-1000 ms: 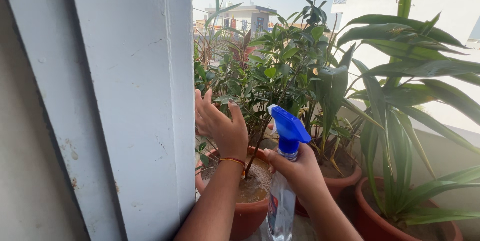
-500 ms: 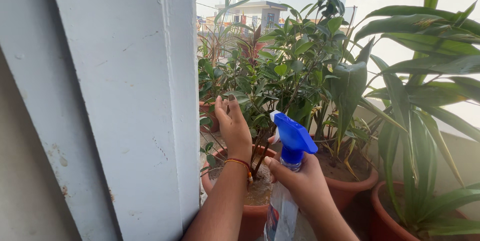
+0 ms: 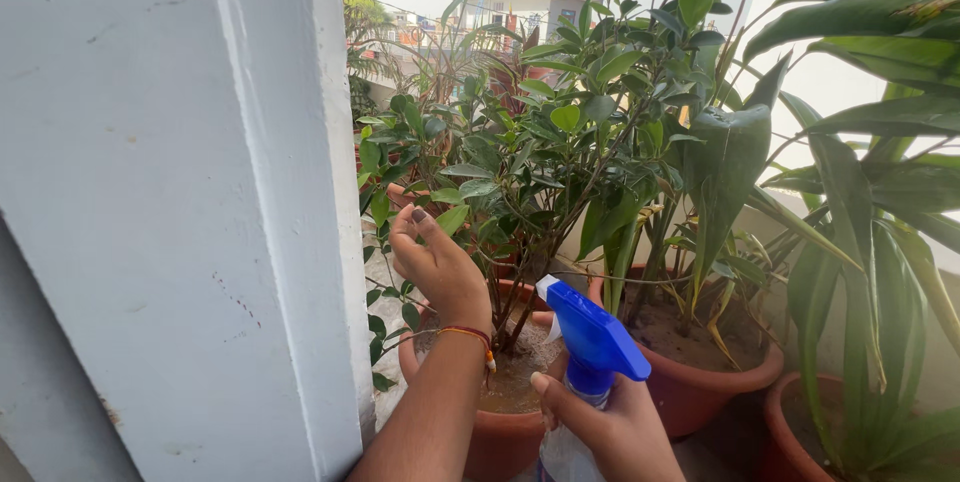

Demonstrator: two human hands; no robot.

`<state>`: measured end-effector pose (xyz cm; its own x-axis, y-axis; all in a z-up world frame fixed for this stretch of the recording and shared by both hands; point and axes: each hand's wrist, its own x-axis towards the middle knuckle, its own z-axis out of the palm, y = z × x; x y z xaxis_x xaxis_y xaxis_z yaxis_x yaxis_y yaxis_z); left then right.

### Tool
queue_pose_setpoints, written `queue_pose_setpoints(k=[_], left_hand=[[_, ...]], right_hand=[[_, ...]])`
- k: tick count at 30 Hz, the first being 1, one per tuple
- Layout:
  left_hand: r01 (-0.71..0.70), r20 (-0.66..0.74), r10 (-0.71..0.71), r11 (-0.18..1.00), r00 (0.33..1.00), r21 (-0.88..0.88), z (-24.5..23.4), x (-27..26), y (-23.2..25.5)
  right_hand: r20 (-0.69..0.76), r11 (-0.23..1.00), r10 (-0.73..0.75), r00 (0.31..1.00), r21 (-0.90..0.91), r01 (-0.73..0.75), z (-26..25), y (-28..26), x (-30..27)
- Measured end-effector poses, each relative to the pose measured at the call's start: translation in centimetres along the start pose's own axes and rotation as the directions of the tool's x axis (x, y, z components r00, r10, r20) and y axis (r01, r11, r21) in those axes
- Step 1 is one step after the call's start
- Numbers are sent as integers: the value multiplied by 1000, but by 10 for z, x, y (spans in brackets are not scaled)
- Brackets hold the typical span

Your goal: The person uses a spray bottle to mist water onto the leaves and soil of several potted plants on a balcony. They move from one plant to the next, spraying each one thoroughly.

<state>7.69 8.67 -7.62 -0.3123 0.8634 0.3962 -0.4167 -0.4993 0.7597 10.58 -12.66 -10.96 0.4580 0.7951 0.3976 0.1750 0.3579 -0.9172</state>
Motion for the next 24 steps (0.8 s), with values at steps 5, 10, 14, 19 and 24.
queue_pose_setpoints(k=[5, 10, 14, 19, 24], left_hand=[[50, -217, 41, 916, 975, 399, -16, 5, -31], [139, -198, -138, 990, 970, -6, -16, 15, -35], [355, 34, -372, 849, 927, -392, -13, 25, -25], [401, 235, -326, 781, 916, -479, -15, 17, -25], [480, 205, -439, 730, 875, -487, -20, 9, -24]], right_hand=[[106, 993, -115, 988, 39, 111, -12, -2, -5], [60, 999, -2, 998, -38, 4, -27, 0, -6], [32, 999, 49, 998, 15, -49, -31, 5, -1], [38, 998, -28, 999, 53, 26, -29, 20, -1], [9, 978, 61, 998, -201, -58, -20, 39, 0]])
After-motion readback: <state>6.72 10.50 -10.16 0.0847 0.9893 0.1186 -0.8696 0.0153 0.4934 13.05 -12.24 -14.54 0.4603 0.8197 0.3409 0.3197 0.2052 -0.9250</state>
